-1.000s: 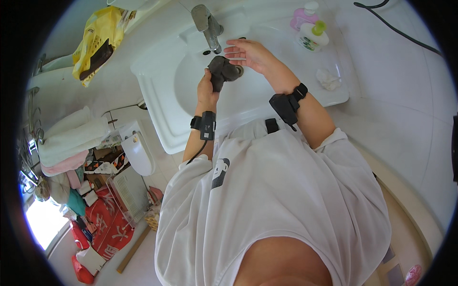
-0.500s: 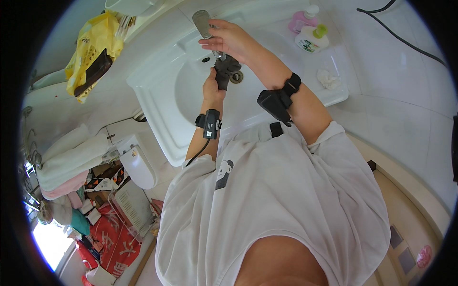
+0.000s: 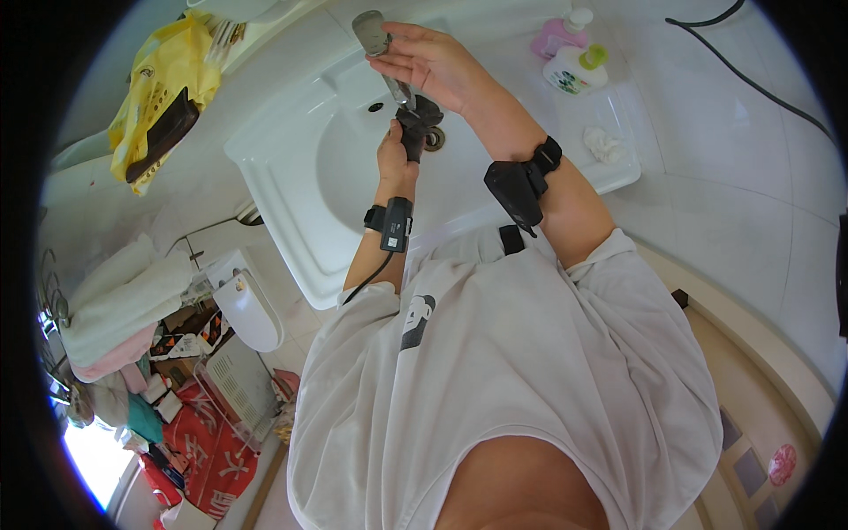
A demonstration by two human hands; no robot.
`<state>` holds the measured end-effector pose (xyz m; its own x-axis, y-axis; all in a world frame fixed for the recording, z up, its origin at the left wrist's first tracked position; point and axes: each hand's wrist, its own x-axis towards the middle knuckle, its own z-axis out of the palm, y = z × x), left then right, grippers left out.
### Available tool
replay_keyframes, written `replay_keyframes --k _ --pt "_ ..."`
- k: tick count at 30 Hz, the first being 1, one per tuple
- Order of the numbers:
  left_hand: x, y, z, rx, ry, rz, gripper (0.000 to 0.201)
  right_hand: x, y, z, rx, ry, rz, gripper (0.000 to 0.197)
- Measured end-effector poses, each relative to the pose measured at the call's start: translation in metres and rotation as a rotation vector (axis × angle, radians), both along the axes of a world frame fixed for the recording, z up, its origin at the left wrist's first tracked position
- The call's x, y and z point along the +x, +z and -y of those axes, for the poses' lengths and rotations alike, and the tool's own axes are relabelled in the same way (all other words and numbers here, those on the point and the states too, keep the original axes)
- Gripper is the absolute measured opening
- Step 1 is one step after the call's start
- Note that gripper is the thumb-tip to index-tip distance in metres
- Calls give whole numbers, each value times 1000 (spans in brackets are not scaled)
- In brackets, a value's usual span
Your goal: The person washes a black cloth in a bathroom sink, applying liquid soap, scrubbing it by hand, and rinsing it under the faucet.
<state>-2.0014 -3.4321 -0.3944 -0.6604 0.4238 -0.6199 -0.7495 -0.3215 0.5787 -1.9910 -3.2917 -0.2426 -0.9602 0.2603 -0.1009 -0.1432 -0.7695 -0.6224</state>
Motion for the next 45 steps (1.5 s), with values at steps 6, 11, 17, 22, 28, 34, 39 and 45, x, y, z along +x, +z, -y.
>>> replay_keyframes --k 6,11,17,22,28,34,39,45 --pt "1 4 -1 -129 7 -111 25 10 -12 0 -71 -19 -95 39" --pt "2 4 3 -165 -25 -303 26 28 -76 -4 56 -230 573 38" --pt "16 16 -13 -477 -320 -873 29 32 -160 22 -495 18 588 19" --pt "-7 -23 -12 -654 -134 -998 24 14 -180 75 -535 31 495 21" --pt "-18 -20 -7 -361 -358 -455 23 18 -152 71 -370 -116 647 25" --pt "15 6 -27 -312 -286 -673 32 7 -177 42 -292 -137 627 24" --pt "-34 -8 -18 -298 -251 -389 32 18 -157 65 -270 -102 591 24" --pt "-14 -17 -2 -467 -406 -729 32 18 -149 35 -232 -199 691 26"
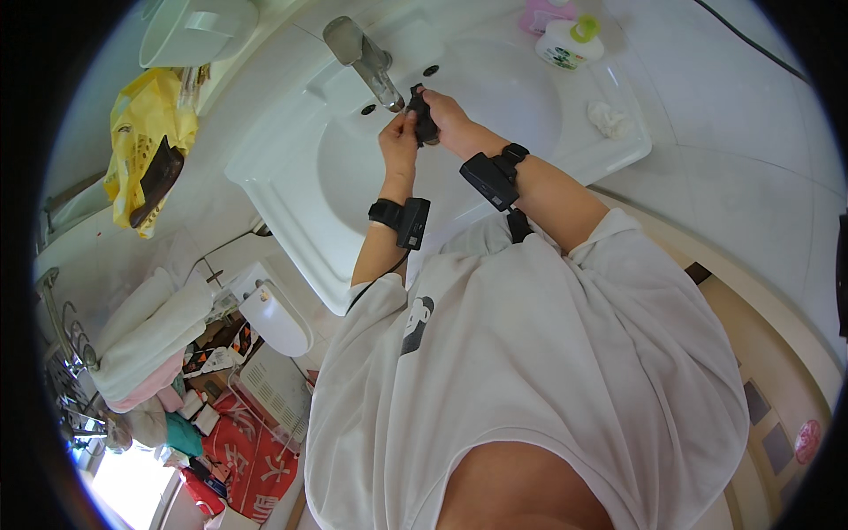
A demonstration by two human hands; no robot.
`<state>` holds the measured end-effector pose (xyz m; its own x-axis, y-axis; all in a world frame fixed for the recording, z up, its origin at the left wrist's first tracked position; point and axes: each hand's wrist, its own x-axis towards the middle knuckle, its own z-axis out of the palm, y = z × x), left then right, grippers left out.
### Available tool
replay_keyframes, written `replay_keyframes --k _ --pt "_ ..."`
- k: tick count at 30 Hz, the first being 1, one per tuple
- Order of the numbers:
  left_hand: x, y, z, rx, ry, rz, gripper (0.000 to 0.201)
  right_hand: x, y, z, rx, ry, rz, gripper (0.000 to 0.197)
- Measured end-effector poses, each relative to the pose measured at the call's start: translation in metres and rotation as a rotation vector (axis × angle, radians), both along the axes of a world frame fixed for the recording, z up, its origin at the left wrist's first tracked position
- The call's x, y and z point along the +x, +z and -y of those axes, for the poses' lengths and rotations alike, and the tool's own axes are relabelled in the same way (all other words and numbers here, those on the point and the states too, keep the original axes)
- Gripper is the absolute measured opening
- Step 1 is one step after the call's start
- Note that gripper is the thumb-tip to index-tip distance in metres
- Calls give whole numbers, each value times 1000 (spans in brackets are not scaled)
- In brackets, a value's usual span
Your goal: The person washes a black cloth in a bathroom sink, applying liquid soap, scrubbing it by hand, and rinsing it under the faucet.
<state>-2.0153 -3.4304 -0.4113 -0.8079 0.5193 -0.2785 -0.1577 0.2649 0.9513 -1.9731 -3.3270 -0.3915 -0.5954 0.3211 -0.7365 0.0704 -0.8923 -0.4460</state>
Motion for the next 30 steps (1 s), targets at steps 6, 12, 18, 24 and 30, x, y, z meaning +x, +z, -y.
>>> replay_keyframes --k 6,12,18,24,30 --pt "-10 -15 40 106 481 317 22 19 13 -25 262 -70 124 27" --pt "-19 -15 79 62 563 342 19 29 3 -38 185 -106 88 31" --pt "-15 -17 75 15 406 284 30 23 23 -30 201 15 -126 32" --pt "9 -10 22 21 230 404 43 19 46 -17 -47 47 -249 32" --pt "20 9 1 185 171 187 27 25 19 -24 193 -11 -15 26"
